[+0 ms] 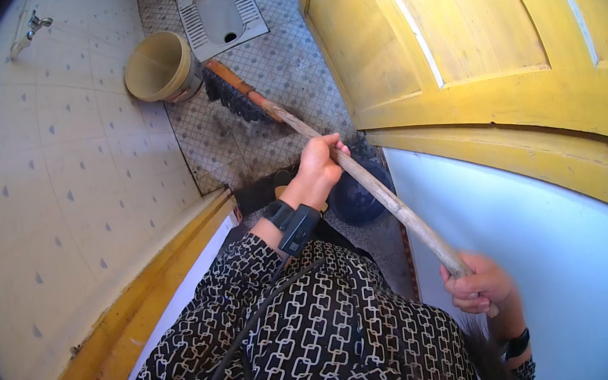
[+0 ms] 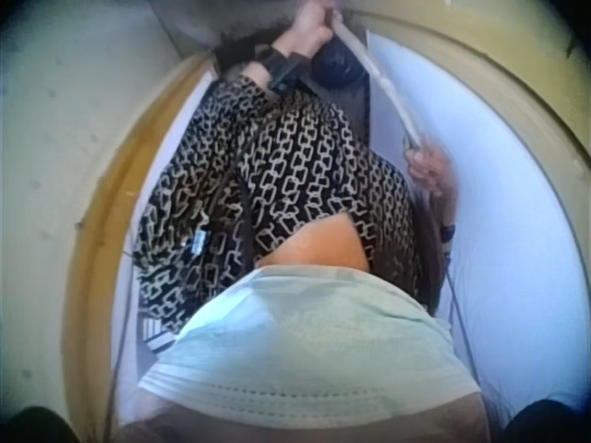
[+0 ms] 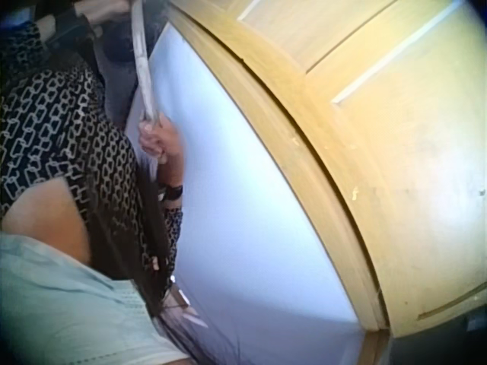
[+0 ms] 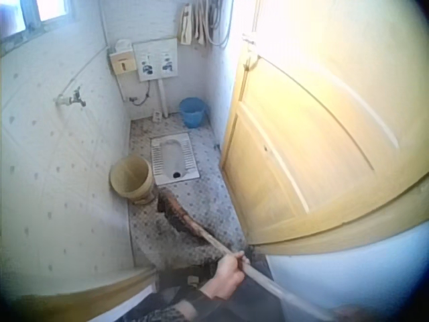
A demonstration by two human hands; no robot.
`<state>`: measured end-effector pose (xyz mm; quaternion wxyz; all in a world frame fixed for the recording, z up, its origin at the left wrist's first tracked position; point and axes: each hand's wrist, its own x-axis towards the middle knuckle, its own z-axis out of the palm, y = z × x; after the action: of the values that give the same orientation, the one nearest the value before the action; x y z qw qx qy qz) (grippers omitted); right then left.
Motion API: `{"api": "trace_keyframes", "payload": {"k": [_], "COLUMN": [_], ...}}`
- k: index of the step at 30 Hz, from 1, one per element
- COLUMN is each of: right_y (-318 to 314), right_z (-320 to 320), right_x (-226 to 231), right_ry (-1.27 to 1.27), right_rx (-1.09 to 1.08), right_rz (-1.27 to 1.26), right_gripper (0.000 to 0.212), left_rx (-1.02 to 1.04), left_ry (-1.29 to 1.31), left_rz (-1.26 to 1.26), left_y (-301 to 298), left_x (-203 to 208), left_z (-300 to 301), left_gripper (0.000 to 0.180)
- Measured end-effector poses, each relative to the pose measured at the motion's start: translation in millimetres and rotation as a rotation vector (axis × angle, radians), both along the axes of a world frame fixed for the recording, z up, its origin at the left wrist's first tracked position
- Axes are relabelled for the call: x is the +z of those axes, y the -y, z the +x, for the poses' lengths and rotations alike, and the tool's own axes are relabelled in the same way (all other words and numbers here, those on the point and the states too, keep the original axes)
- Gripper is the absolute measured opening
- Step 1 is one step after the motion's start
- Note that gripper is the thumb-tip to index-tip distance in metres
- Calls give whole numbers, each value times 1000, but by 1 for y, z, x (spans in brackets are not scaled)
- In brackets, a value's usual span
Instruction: The person mops the tiled floor of a bathroom and then an outdoor balcony. They handle a long-handled mop and a bucket while scrubbing the floors.
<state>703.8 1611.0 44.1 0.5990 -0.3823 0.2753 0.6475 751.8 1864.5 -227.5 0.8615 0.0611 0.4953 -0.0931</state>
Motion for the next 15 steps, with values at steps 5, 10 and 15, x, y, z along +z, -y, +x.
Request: {"api": "trace_keyframes", "payload": {"k": [5, 10, 15], "right_y": [16, 10, -16], "right_z": [-26, -38, -47], "right_x": [-38, -148, -218], "right_ry": [99, 126, 53], "right_rx": [75, -43, -120], "right_rz": [-113, -9, -88], "right_gripper": [23, 14, 12], "left_rx": [32, -162, -386], "left_ry": [30, -37, -6], "left_rz": [-14, 43, 7], "left_y": [41, 83, 95], "left_x": [-56, -100, -142], "left_z": [-20, -40, -64], "left_gripper": [9, 10, 10]}}
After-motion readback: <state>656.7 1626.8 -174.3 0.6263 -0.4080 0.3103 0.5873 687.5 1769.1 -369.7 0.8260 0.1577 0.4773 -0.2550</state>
